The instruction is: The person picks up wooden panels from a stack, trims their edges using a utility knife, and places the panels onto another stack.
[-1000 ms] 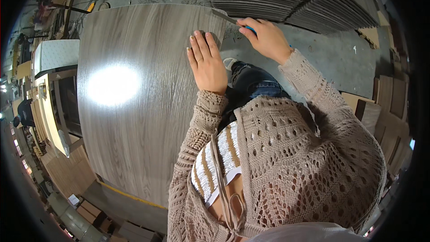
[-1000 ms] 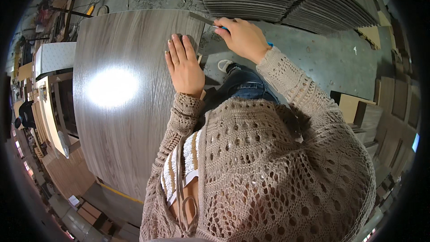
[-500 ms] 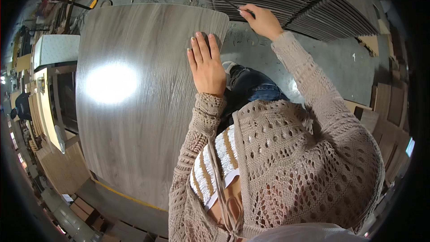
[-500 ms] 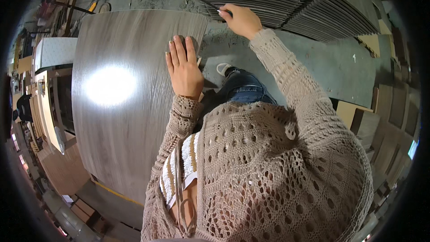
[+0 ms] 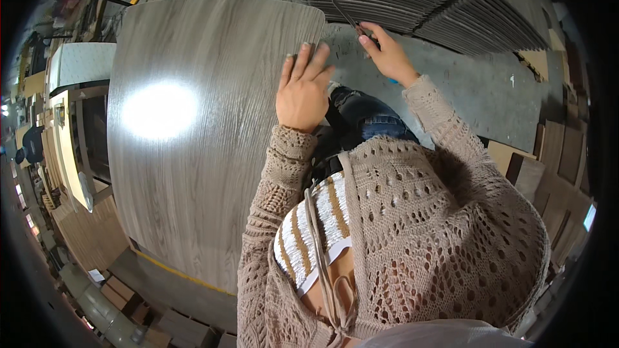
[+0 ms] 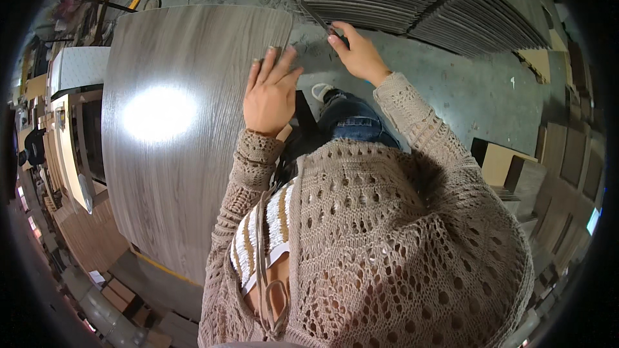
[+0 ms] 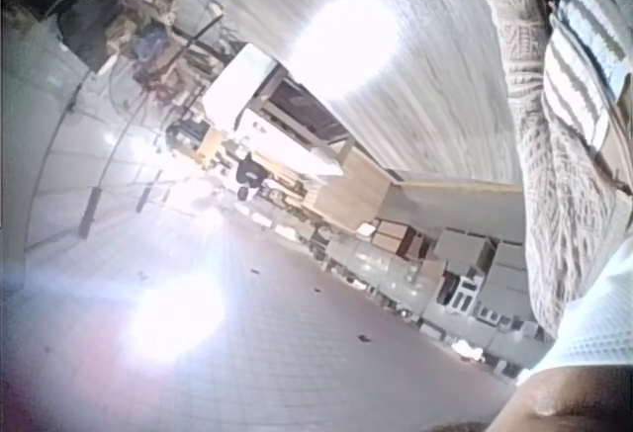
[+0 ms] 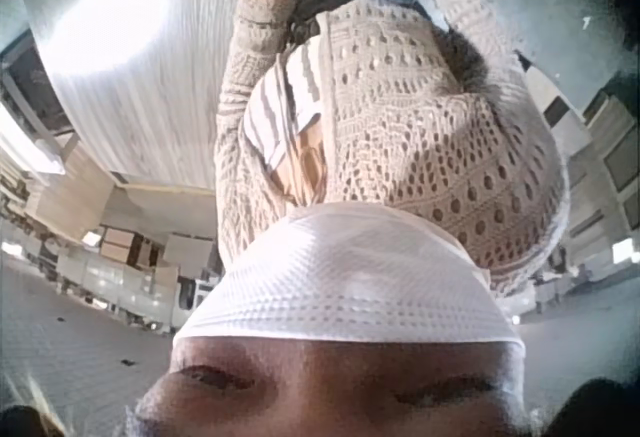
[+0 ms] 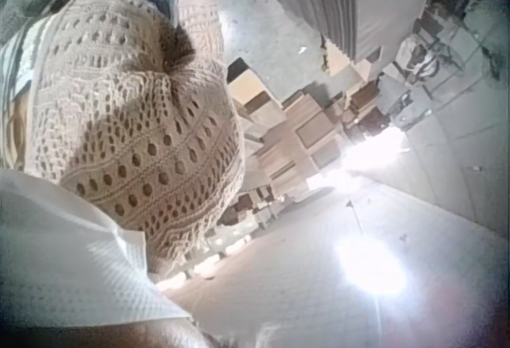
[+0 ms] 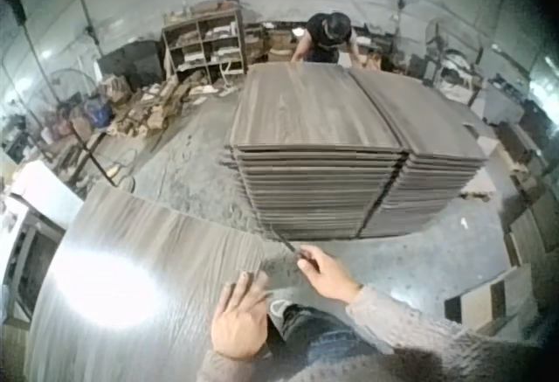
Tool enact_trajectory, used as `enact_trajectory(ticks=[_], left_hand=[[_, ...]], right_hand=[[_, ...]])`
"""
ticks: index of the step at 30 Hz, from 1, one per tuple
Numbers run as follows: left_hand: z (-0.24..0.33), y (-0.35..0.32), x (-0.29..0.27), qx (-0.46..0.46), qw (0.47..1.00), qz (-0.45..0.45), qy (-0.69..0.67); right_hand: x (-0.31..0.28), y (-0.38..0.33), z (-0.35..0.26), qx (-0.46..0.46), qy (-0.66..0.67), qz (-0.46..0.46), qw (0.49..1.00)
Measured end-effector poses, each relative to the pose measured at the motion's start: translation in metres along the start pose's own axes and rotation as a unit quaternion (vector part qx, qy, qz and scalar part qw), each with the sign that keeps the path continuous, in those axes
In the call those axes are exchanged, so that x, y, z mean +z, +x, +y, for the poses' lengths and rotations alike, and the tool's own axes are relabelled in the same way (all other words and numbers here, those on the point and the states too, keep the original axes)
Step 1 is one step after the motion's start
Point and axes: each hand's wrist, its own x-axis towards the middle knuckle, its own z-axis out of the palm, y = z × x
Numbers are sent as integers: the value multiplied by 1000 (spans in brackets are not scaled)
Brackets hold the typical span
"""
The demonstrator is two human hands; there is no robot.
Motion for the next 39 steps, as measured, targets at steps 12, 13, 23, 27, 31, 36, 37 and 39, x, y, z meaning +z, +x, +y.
enact_trajectory(ticks=[12,13,23,27,31,36,37,39], left_hand=[[-94,-62,-63,-187,982,3,-34],[-104,-75,-70,-232,973,-5,-4],[-95,-135,-112,-345,937,4,46],[-75,-133,-125,-356,934,9,28],[-46,-127,-154,-372,928,9,4],[-31,-127,-172,-386,922,-9,-3],[-32,-124,-173,-383,924,-9,-9],[-31,-121,-177,-390,921,-14,-14]], right_hand=[[-12,99,-37,5,321,-208,924],[-8,110,-46,-13,321,-226,920],[75,196,-153,-88,159,-386,905],[125,245,-184,-144,232,-417,867],[167,289,-217,-97,255,-427,862],[207,306,-272,-64,233,-418,875],[210,310,-280,-59,230,-423,875],[221,313,-295,-112,16,-353,929]])
